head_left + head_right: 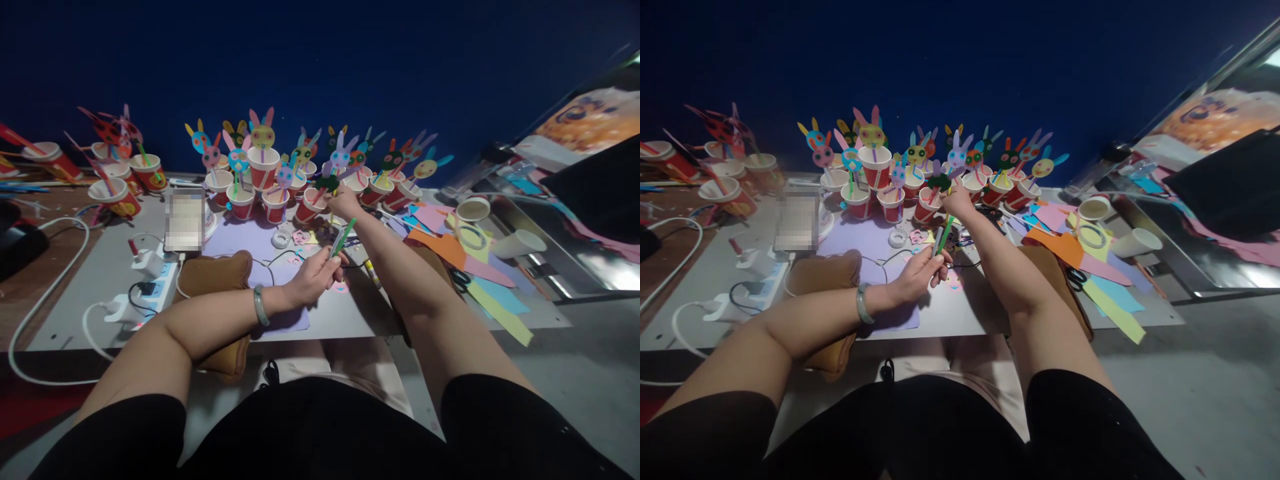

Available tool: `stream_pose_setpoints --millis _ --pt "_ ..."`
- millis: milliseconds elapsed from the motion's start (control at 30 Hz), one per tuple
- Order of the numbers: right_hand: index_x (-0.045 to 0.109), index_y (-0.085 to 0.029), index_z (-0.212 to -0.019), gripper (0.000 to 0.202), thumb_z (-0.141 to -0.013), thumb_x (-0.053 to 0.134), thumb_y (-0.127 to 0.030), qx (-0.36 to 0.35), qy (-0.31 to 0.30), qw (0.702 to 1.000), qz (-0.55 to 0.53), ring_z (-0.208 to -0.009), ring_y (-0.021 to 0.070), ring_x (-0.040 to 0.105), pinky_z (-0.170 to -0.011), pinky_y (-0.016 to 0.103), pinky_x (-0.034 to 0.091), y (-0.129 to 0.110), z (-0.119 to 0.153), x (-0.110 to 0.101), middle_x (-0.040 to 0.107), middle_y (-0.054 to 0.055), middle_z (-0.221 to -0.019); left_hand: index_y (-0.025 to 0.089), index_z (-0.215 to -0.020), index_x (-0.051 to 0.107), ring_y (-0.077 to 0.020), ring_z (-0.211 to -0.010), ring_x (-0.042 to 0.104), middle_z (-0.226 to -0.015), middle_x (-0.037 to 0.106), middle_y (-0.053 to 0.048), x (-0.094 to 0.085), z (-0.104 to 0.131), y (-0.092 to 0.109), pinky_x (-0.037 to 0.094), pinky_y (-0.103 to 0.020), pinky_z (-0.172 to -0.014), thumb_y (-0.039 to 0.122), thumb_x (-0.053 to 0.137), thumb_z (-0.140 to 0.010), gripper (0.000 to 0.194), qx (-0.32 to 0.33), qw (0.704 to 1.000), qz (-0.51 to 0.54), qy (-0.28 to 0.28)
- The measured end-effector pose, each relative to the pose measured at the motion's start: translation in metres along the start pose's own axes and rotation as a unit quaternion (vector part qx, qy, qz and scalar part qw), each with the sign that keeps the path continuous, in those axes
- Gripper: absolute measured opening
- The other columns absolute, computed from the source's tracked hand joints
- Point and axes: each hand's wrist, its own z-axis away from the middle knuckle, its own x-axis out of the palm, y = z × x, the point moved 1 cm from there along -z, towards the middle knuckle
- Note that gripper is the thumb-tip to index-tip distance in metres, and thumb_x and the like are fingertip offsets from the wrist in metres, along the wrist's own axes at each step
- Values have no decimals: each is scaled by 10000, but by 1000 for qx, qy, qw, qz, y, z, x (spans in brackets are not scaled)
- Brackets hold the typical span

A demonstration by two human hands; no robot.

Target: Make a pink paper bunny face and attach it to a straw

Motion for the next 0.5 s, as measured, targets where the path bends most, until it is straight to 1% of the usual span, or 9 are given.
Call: stream_pose_setpoints --millis 100,200,333,433,500 --pt "669 -169 -823 211 -882 549 -332 42 4 999 -14 -715 253 644 -673 375 562 -2 -5 0 660 99 -713 183 -980 570 -67 -499 466 -670 579 46 -1 0 -1 357 -221 -516 482 500 -980 307 0 1000 -8 -4" --pt "675 -164 -866 217 -878 558 -346 47 11 998 -28 -736 259 635 -705 390 565 -4 -8 0 673 110 -743 180 -990 570 -66 -504 470 -673 580 46 -1 0 -2 364 -219 -521 481 488 -985 312 4 1000 -17 -9" --pt "661 -173 -862 205 -887 572 -356 63 23 996 -56 -765 247 632 -762 392 552 -3 -6 1 688 108 -804 177 -1002 571 -63 -515 474 -690 582 47 -1 0 -6 369 -217 -527 487 475 -993 324 8 1000 -22 -14" --pt "633 -199 -782 277 -915 549 -427 60 48 992 -97 -737 243 630 -759 385 540 3 -2 2 654 71 -716 176 -1010 568 -62 -522 472 -701 587 46 -2 -1 -9 366 -217 -527 497 473 -997 335 11 1000 -23 -18" --pt "619 -210 -741 352 -946 487 -465 49 66 990 -116 -702 237 625 -740 375 529 8 2 2 623 53 -656 176 -1014 563 -63 -527 470 -706 590 45 -3 -1 -10 367 -218 -529 487 463 -1004 327 14 999 -24 -24"
